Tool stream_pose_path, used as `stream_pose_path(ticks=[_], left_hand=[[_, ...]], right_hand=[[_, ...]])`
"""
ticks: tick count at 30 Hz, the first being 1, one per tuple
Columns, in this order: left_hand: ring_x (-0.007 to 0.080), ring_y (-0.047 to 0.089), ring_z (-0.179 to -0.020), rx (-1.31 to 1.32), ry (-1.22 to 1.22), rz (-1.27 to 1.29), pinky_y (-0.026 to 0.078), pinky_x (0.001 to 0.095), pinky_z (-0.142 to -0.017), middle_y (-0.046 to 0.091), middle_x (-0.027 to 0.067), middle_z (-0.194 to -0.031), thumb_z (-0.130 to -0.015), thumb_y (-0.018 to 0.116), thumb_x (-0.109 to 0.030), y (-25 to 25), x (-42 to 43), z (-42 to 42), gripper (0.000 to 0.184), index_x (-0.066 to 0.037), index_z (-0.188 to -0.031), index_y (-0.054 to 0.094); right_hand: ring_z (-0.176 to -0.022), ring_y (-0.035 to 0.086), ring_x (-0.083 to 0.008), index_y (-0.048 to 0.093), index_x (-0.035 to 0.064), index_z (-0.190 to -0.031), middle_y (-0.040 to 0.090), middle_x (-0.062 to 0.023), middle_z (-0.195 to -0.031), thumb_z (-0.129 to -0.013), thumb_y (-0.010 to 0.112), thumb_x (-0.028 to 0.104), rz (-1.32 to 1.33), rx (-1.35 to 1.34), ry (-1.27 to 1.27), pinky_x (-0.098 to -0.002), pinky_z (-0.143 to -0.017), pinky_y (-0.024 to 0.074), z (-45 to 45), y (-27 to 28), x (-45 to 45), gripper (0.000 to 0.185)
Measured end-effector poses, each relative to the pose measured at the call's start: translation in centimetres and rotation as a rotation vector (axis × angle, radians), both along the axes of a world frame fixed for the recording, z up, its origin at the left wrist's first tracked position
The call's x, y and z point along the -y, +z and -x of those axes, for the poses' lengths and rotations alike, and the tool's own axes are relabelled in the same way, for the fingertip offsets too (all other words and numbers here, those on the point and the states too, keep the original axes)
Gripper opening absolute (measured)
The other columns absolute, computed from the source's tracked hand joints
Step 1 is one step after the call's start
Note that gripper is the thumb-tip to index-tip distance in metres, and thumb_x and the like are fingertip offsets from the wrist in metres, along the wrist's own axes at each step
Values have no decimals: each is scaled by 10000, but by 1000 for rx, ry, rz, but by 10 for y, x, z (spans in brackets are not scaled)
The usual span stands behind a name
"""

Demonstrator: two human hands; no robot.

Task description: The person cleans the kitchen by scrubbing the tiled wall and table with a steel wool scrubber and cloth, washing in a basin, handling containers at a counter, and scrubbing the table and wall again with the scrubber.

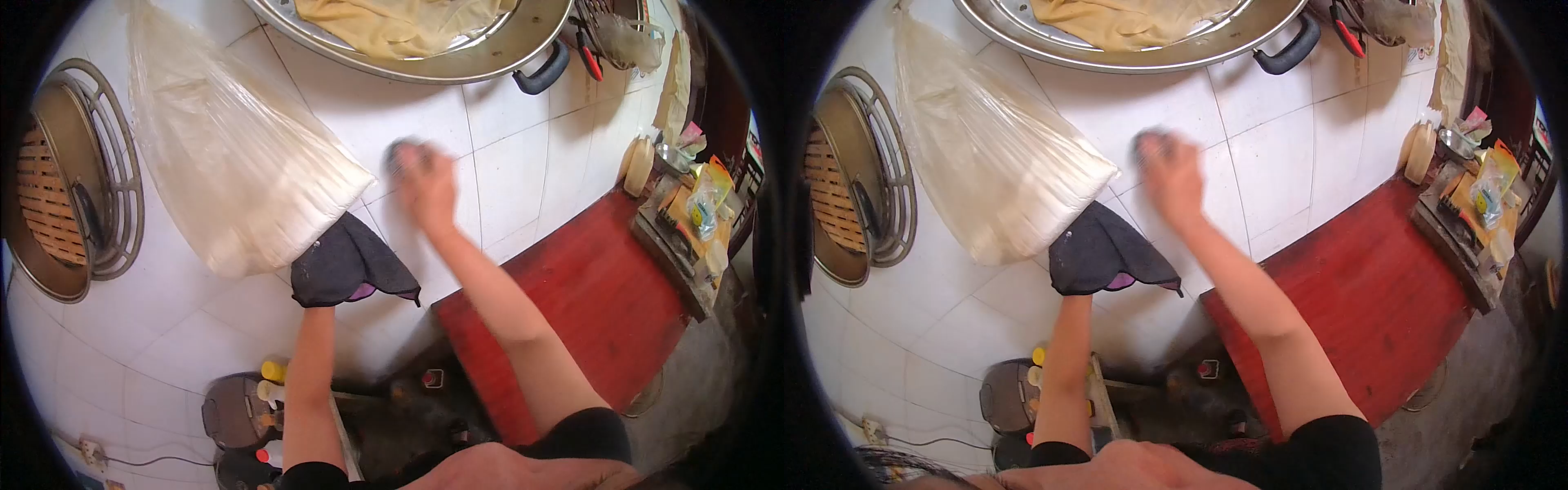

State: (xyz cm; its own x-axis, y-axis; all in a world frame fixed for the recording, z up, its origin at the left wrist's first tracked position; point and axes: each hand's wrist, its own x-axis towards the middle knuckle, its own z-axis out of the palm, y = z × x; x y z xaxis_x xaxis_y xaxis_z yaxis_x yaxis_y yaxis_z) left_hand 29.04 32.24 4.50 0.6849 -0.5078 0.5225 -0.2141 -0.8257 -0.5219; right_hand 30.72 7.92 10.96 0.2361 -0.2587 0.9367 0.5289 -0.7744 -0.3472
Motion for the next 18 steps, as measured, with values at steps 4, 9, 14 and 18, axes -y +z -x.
stream_pose_path(ticks=[4, 9, 14, 18], left_hand=[[280, 330, -1284, -20, 46, -12, 198, 460, -1092, 396, 95, -1379, -823, 432, -522, 2, 1, -1, 671, -93, -1338, 395], [284, 352, -1269, -139, 2, 49, 209, 457, -1086, 440, 109, -1339, -810, 439, -521, 15, 13, 9, 657, -91, -1308, 438], [271, 331, -1282, -277, -43, 127, 194, 453, -1092, 420, 102, -1353, -843, 386, -492, 21, 10, 9, 618, -97, -1317, 423], [267, 306, -1300, -289, 31, 148, 177, 450, -1099, 384, 92, -1384, -847, 379, -504, 13, 14, 4, 643, -100, -1347, 384]], right_hand=[[-928, 515, -326, 605, 163, -1097, 548, -138, -1067, -771, 621, 130, 114, -5, -23, -410, -739, 482, -16, -19, 40, 328], [-892, 518, -341, 592, 76, -1066, 535, -163, -1021, -755, 673, 196, -139, -36, -195, -414, -738, 473, -14, -7, 50, 343], [-832, 534, -323, 619, 69, -995, 539, -171, -975, -767, 658, 214, -103, -112, -150, -397, -649, 485, -8, -3, 78, 273], [-863, 533, -329, 595, 75, -1041, 529, -178, -956, -783, 624, 151, -83, -38, -138, -412, -667, 486, -7, 1, 46, 271]])
